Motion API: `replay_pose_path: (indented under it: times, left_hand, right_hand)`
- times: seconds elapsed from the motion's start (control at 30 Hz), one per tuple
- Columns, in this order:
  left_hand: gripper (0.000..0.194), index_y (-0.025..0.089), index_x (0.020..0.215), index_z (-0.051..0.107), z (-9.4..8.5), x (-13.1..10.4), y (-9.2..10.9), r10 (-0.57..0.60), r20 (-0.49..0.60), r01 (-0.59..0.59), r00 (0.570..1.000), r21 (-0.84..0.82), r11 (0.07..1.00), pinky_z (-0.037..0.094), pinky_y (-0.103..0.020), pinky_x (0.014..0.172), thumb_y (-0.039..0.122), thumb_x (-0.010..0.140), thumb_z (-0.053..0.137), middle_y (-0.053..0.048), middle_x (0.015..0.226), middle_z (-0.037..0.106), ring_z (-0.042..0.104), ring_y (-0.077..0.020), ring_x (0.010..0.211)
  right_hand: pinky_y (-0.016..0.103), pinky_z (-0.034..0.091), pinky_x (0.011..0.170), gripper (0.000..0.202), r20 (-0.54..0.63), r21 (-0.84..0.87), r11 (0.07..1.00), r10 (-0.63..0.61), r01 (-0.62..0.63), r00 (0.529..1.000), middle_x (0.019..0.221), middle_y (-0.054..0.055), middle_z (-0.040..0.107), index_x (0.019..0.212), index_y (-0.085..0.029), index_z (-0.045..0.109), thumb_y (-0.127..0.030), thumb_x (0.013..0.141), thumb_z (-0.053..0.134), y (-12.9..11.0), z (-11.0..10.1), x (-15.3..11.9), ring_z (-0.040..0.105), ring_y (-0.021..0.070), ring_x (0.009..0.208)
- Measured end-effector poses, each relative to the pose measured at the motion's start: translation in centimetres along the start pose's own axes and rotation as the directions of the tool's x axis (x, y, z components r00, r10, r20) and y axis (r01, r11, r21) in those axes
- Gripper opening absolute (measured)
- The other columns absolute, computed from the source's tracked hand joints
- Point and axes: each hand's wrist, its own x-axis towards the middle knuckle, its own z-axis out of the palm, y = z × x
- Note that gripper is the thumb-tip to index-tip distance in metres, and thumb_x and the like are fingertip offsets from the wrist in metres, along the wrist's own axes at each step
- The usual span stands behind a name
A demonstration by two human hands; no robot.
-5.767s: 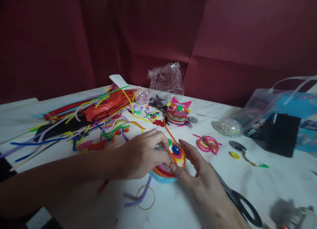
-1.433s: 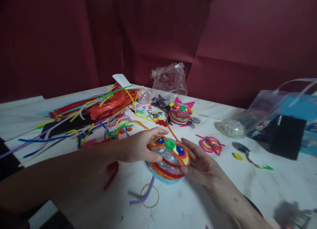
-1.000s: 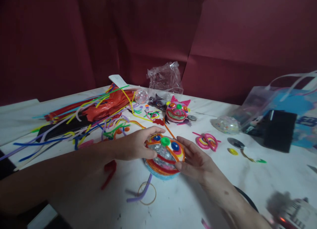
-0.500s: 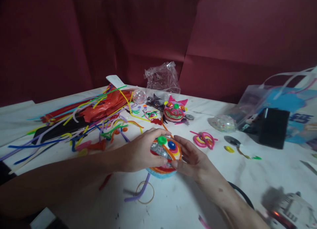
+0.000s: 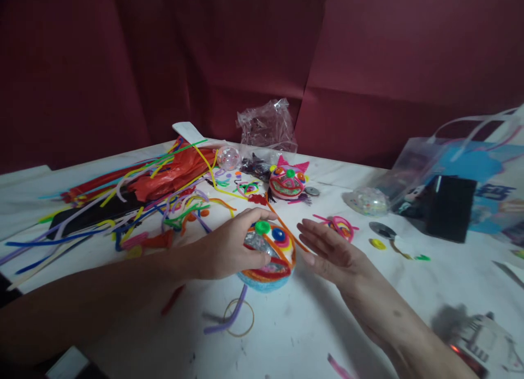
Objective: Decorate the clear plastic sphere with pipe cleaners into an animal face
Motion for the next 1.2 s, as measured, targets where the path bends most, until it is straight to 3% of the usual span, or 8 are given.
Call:
replay_pose_path:
  times: [0.23, 0.53, 0.67, 0.77, 0.87, 1.03, 1.2]
  left_hand:
    - [0.056, 0.010, 0.116, 0.048, 0.0, -0.1, -0.3, -0.019, 0.020, 0.019, 1.000, 0.003, 1.000, 0.042, -0.040, 0.093, 0.015, 0.063, 0.064, -0.014, 0.117, 0.054, 0.051, -0.0286, 0.109]
    - [0.052, 0.013, 0.114, 0.048, -0.2, 0.0, -0.3, -0.035, 0.025, 0.036, 0.999, -0.031, 0.999, 0.043, -0.041, 0.091, 0.017, 0.064, 0.064, -0.012, 0.110, 0.058, 0.052, -0.0289, 0.108]
    - [0.053, 0.013, 0.113, 0.049, -0.1, 0.1, -0.3, -0.041, 0.017, 0.042, 0.999, -0.033, 0.999, 0.043, -0.042, 0.091, 0.016, 0.063, 0.064, -0.011, 0.110, 0.058, 0.052, -0.0291, 0.108]
    - [0.059, 0.011, 0.118, 0.045, 0.0, 0.1, -0.2, -0.059, 0.021, 0.060, 0.998, -0.030, 0.998, 0.043, -0.041, 0.091, 0.017, 0.063, 0.065, -0.014, 0.114, 0.056, 0.052, -0.0292, 0.107]
    - [0.059, 0.010, 0.119, 0.045, 0.1, 0.0, -0.1, -0.054, 0.032, 0.055, 0.998, -0.038, 0.998, 0.044, -0.042, 0.090, 0.017, 0.064, 0.065, -0.014, 0.109, 0.058, 0.054, -0.0293, 0.104]
    - [0.059, 0.010, 0.120, 0.046, -0.2, 0.0, 0.0, -0.047, 0.058, 0.050, 0.997, -0.043, 0.998, 0.046, -0.041, 0.087, 0.017, 0.065, 0.066, -0.013, 0.107, 0.060, 0.057, -0.0285, 0.100]
    - [0.060, 0.010, 0.120, 0.047, -0.5, 0.0, -0.1, -0.048, 0.069, 0.051, 0.996, -0.042, 0.998, 0.044, -0.041, 0.091, 0.019, 0.064, 0.067, -0.013, 0.108, 0.061, 0.056, -0.0293, 0.104]
  right_hand:
    - [0.032, 0.047, 0.091, 0.048, 0.182, 0.062, 0.998, 0.010, -0.022, 0.983, 0.130, 0.005, 0.047, 0.120, -0.025, 0.055, -0.040, 0.080, 0.077, 0.5, 1.6, 0.1, 0.044, 0.0273, 0.116]
    - [0.032, 0.048, 0.090, 0.060, 0.130, 0.039, 0.999, 0.000, -0.005, 0.992, 0.128, 0.008, 0.048, 0.124, -0.024, 0.046, -0.045, 0.078, 0.078, 1.4, 1.6, 0.5, 0.045, 0.0268, 0.116]
    - [0.040, 0.044, 0.094, 0.068, 0.124, -0.005, 1.000, 0.010, -0.010, 0.992, 0.131, 0.012, 0.045, 0.129, -0.021, 0.043, -0.050, 0.077, 0.077, 1.5, 1.1, 0.1, 0.042, 0.0305, 0.117]
    - [0.047, 0.034, 0.101, 0.070, 0.085, -0.047, 0.999, -0.008, 0.012, 0.996, 0.137, 0.012, 0.037, 0.134, -0.021, 0.040, -0.048, 0.079, 0.075, 1.2, 0.9, -0.1, 0.034, 0.0323, 0.123]
    - [0.045, 0.032, 0.104, 0.070, 0.062, -0.077, 0.996, -0.036, 0.041, 0.997, 0.140, 0.009, 0.032, 0.133, -0.022, 0.040, -0.045, 0.078, 0.077, 0.8, 1.3, 0.1, 0.027, 0.0306, 0.127]
    - [0.043, 0.039, 0.099, 0.071, 0.112, -0.104, 0.994, -0.030, 0.041, 0.993, 0.132, 0.012, 0.044, 0.129, -0.018, 0.044, -0.048, 0.074, 0.078, 0.6, 2.5, 0.8, 0.038, 0.0320, 0.120]
    - [0.040, 0.040, 0.099, 0.074, 0.090, -0.162, 0.986, -0.032, 0.047, 0.995, 0.135, 0.012, 0.039, 0.132, -0.018, 0.042, -0.051, 0.075, 0.075, 0.1, 2.7, 0.7, 0.036, 0.0295, 0.122]
